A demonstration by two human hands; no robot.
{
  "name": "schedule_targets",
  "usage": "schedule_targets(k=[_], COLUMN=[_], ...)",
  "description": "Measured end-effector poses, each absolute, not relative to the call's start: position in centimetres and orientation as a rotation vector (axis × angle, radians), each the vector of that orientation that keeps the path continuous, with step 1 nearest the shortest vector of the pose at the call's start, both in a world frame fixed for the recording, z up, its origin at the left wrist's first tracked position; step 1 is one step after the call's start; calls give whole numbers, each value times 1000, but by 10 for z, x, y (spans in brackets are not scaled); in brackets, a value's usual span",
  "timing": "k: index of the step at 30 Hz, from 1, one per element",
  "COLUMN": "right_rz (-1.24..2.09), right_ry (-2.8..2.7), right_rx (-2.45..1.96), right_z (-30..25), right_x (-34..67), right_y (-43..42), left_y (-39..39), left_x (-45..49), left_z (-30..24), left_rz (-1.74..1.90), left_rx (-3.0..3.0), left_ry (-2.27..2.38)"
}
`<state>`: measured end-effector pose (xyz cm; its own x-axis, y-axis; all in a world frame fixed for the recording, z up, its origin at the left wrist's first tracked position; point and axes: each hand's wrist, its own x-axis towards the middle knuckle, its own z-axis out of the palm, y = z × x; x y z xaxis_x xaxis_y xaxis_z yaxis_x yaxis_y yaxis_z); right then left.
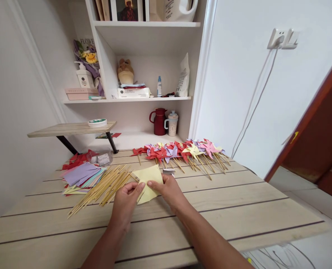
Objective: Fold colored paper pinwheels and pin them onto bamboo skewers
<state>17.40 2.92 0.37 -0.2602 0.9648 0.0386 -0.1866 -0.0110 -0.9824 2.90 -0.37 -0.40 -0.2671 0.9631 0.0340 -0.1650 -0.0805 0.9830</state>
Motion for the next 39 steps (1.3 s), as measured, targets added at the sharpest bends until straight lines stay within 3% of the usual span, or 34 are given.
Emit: schedule_targets(k=[14,27,39], right_rz=[1463,923,583], right_ry=[-1301,-1744,-1839], right_rx=[-850,-648,-739], right_z=[4,-17,-31], right_x=[173,163,148], right_y=[26,18,22], left_y=[-4,0,-2], left_x=[28,15,18], left_z=[-7,2,2], left_rz=[1481,1762,1698], left_rx=[807,488,529], left_ry=[1034,736,663])
